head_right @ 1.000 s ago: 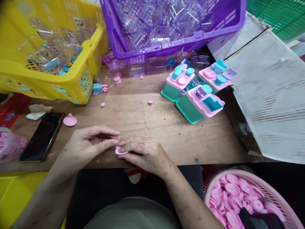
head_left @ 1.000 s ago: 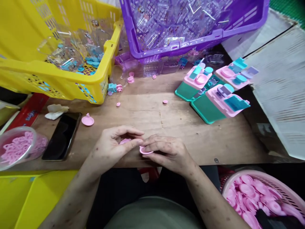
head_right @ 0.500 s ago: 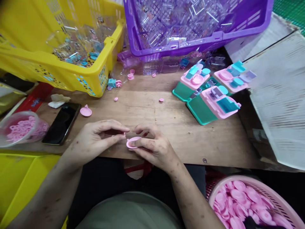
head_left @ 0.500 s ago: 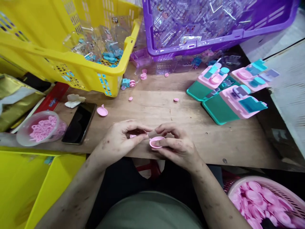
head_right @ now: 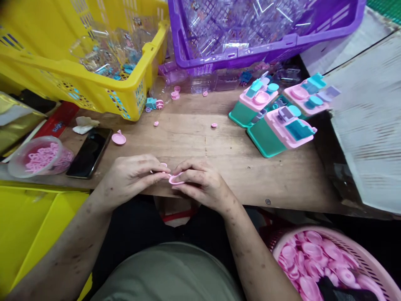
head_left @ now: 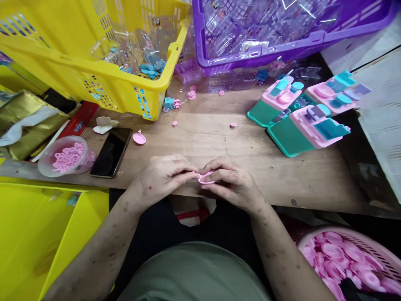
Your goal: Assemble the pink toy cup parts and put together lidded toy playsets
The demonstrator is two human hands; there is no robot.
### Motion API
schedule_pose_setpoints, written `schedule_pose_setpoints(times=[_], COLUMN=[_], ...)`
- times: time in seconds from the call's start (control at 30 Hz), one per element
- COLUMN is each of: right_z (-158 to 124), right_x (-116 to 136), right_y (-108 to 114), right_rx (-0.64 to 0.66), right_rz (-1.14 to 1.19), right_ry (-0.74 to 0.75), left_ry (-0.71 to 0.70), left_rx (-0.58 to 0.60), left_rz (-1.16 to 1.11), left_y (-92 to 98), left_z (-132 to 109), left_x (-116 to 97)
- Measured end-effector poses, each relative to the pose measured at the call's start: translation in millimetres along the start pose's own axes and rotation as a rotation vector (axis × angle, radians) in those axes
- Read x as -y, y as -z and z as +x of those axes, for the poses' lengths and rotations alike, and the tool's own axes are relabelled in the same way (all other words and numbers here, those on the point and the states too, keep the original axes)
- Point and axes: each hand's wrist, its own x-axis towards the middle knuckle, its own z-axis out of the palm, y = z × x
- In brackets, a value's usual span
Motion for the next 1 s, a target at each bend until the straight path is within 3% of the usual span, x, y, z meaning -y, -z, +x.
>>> schedule_pose_setpoints(times=[0.17, 0.37, 0.63, 1.0], right_z=[-3.2, -6.6, -8.7, -12.2], right_x=[-1.4, -5.3, -5.5, -5.9], right_y=[0.9, -2.2, -1.1, 0.3], right_rx=[0.042, 0.058, 0.118, 0.15], right_rz=[0.005, 0.069, 0.101, 0.147], right_ry=[-0.015, 0.012, -0.003, 0.018], left_ry=[-0.045, -0.107, -0.107, -0.123], left_rx=[0.172, 0.272, 0.47, 0.639], left_rz=[0.14, 0.22, 0.235, 0.21], left_y=[8.2, 16.7, 27.1, 38.4], left_z=[2.1, 7.6, 18.3, 38.1], left_x=[0.4, -1.6, -1.6, -7.7])
